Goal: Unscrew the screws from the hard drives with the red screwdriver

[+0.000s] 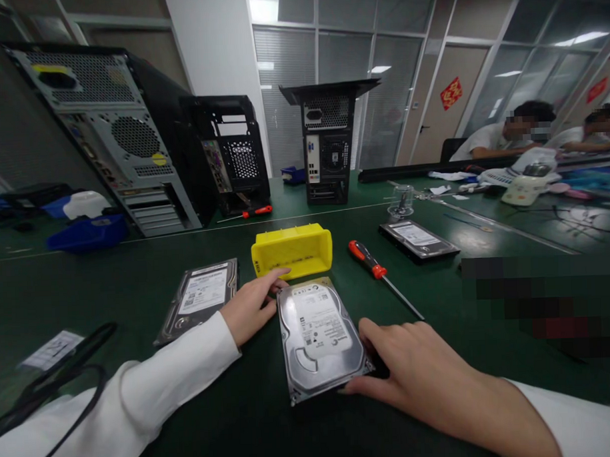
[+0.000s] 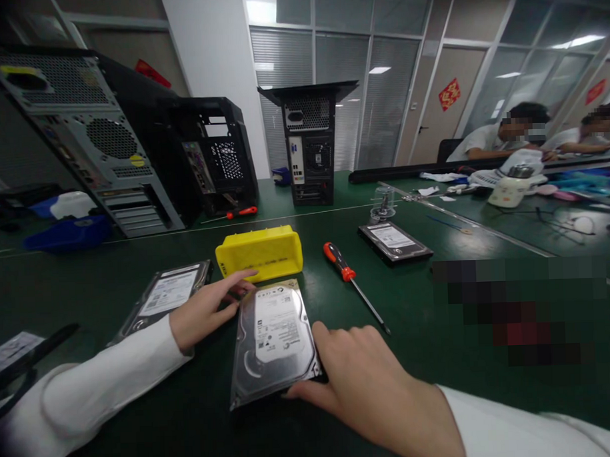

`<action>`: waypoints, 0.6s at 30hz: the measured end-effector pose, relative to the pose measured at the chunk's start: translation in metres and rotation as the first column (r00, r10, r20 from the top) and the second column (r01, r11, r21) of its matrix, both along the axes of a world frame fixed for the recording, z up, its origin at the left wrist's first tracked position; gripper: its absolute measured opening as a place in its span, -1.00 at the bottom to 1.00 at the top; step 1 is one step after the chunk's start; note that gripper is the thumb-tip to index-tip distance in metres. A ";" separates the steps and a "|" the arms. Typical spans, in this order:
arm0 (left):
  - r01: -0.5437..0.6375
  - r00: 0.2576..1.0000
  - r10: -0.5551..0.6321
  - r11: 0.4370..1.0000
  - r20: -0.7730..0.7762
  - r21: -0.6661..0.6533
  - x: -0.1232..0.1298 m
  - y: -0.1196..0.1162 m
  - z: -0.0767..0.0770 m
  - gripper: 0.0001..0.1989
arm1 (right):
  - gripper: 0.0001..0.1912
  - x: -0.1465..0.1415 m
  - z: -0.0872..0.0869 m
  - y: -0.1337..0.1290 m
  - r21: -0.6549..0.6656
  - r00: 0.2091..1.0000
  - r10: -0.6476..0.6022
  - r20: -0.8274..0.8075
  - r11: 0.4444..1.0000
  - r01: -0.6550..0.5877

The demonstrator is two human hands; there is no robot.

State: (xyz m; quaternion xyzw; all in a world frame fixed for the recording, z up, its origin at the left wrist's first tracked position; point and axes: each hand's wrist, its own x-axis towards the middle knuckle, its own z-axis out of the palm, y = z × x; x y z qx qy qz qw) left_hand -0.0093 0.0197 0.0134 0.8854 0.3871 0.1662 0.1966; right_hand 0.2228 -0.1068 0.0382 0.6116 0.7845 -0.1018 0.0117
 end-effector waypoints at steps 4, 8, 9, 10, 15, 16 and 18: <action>0.010 1.000 -0.010 1.000 -0.021 0.017 0.003 -0.003 0.000 -0.51 | -0.52 0.002 -0.002 0.001 0.022 1.000 0.022 -0.018 1.000 -0.022; -0.012 0.997 0.022 0.990 -0.076 0.141 0.002 -0.007 0.000 -0.51 | -0.52 0.018 0.017 0.011 -0.034 0.980 0.150 -0.133 0.987 -0.156; -0.020 0.994 0.041 0.980 -0.104 0.200 0.001 -0.008 0.001 -0.53 | -0.51 0.024 0.026 0.016 -0.052 0.970 0.166 -0.177 0.983 -0.177; -0.026 0.989 0.063 0.966 -0.135 0.258 0.001 -0.009 0.002 -0.55 | -0.51 0.030 0.034 0.024 -0.033 0.967 0.157 -0.199 0.985 -0.167; -0.069 0.955 0.179 0.908 -0.235 0.413 -0.001 -0.008 0.013 -0.65 | -0.70 0.046 0.066 0.071 0.187 0.980 0.171 -0.106 0.971 -0.149; -0.069 0.945 0.200 0.895 -0.259 0.441 -0.001 -0.007 0.016 -0.67 | -0.71 0.044 0.068 0.080 0.174 0.976 0.190 -0.109 0.970 -0.169; -0.053 0.921 0.235 0.866 -0.311 0.498 -0.004 -0.004 0.021 -0.72 | -0.70 0.035 0.065 0.096 0.148 0.968 0.227 -0.111 0.967 -0.209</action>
